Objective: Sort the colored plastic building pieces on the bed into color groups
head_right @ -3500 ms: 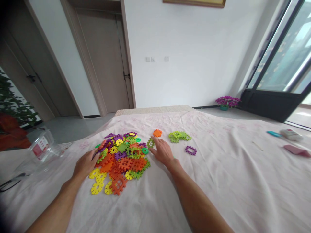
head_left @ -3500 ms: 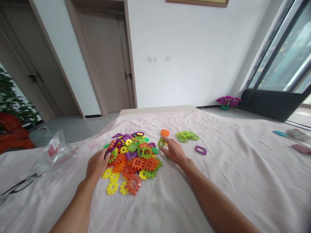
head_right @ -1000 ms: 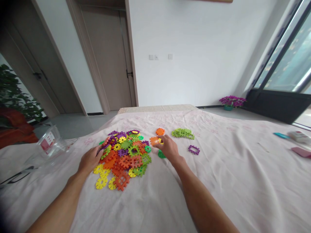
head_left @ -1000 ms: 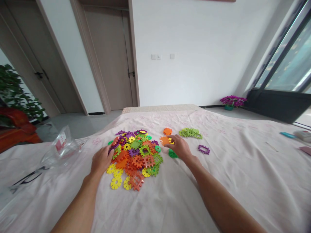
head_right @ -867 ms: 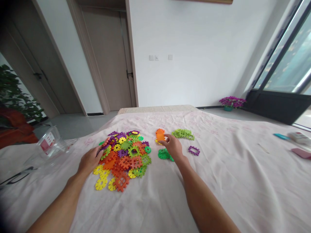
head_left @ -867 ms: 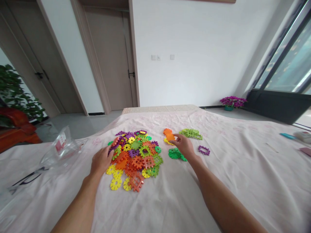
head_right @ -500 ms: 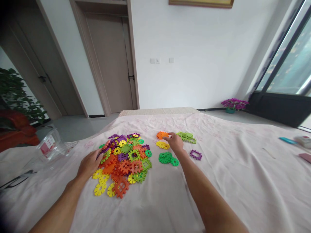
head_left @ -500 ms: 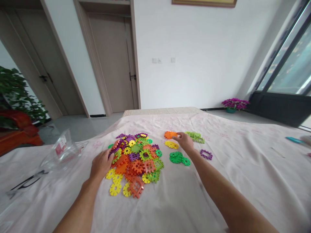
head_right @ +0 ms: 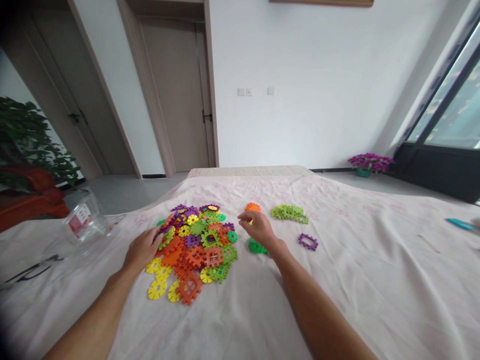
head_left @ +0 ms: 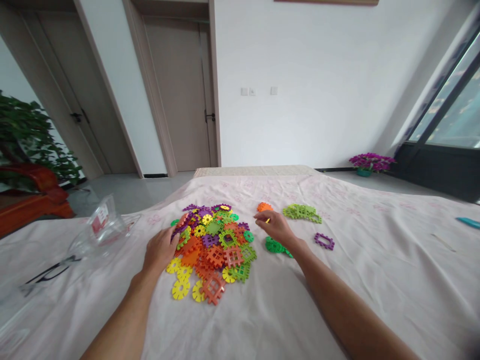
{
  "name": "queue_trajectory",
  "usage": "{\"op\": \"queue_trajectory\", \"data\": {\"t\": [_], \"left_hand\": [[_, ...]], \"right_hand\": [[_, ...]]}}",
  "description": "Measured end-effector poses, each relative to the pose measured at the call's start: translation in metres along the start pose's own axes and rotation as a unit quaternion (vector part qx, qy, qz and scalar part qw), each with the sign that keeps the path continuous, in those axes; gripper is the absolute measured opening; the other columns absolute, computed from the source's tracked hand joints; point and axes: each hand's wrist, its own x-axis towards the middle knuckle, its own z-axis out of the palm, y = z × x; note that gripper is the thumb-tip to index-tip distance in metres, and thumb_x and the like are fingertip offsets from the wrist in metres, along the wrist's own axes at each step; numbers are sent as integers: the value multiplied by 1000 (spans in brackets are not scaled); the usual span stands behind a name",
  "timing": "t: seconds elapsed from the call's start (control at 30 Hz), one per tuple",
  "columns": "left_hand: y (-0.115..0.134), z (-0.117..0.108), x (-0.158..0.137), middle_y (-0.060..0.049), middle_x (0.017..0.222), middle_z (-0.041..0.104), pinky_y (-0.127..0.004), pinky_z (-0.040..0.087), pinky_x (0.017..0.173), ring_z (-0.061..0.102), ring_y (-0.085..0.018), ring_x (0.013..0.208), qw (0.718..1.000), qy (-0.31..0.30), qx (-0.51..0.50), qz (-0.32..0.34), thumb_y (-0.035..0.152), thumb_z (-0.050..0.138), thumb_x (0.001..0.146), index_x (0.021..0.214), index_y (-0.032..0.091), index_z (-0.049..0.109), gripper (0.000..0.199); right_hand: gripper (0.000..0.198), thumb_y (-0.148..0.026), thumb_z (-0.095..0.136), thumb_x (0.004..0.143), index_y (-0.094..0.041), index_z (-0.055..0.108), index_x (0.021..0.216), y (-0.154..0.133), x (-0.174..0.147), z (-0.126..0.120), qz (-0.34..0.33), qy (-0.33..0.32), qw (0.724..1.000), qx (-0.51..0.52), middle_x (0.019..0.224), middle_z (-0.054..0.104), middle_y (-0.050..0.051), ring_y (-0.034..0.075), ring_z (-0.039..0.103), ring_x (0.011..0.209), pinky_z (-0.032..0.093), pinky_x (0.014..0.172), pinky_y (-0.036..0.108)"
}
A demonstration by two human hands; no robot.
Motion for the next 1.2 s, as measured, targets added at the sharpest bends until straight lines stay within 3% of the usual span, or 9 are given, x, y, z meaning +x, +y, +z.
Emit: {"op": "queue_trajectory", "data": {"t": [0.1,0.2,0.37,0.5,0.63,0.73,0.9,1.07,1.2], "left_hand": [[-1,1,0,-8,124,65,-29,41,100,59,-19,116,1000,0,5,1,38,32,97,128,18,56,44],[-1,1,0,-9,122,66,-29,43,98,60,-20,114,1000,-1,8,-4,39,31,97,127,18,57,45],[0,0,0,-9,122,66,-30,43,97,60,-21,113,1000,0,4,1,39,30,97,128,17,56,46],[0,1,0,-9,122,66,-31,43,97,60,-21,113,1000,1,4,4,39,30,97,127,17,57,46],[0,0,0,-9,124,65,-30,43,97,60,-20,114,1000,-4,8,2,39,31,97,128,18,56,46],[1,-2,0,-9,125,65,-29,43,97,60,-20,115,1000,-8,12,-3,40,30,96,128,18,56,47],[3,-3,-1,-9,123,66,-31,44,96,60,-21,113,1000,-6,13,-2,39,30,96,127,17,57,46],[1,-1,0,-9,124,66,-31,44,97,60,-21,114,1000,-6,6,-1,40,31,97,127,18,57,46],[-1,1,0,-10,125,65,-32,44,97,59,-21,114,1000,-4,1,2,39,31,96,127,18,57,46]], "right_hand": [[18,-28,62,81,-23,74,94,-13,-12,8,-63,-45,997,-22,94,73,4,19,64,87,47,83,32],[29,-31,68,79,-24,72,106,-16,-19,9,-110,-83,987,-80,101,72,5,22,61,96,44,91,36],[41,-39,73,76,-25,69,114,-17,-24,7,-116,-112,977,-140,108,69,7,24,57,104,41,93,37],[31,-35,76,74,-23,71,102,-19,-23,8,-95,-88,983,-129,99,70,5,22,58,99,41,88,34],[11,-30,67,80,-20,71,83,-19,-19,4,-23,-92,994,-52,81,71,1,16,61,77,43,71,26],[17,-30,59,83,-19,72,81,-18,-15,-5,27,-86,996,7,73,69,0,13,59,66,40,61,23],[18,-28,58,77,-17,72,75,-11,-13,-25,66,-89,993,44,68,69,0,13,59,63,41,58,22],[16,-25,59,73,-18,74,71,-5,-15,-35,77,-166,983,9,65,69,0,14,59,59,39,54,22],[16,-24,59,75,-20,75,72,-11,-15,-30,53,-142,987,-53,68,71,0,15,61,62,39,56,24]]}}
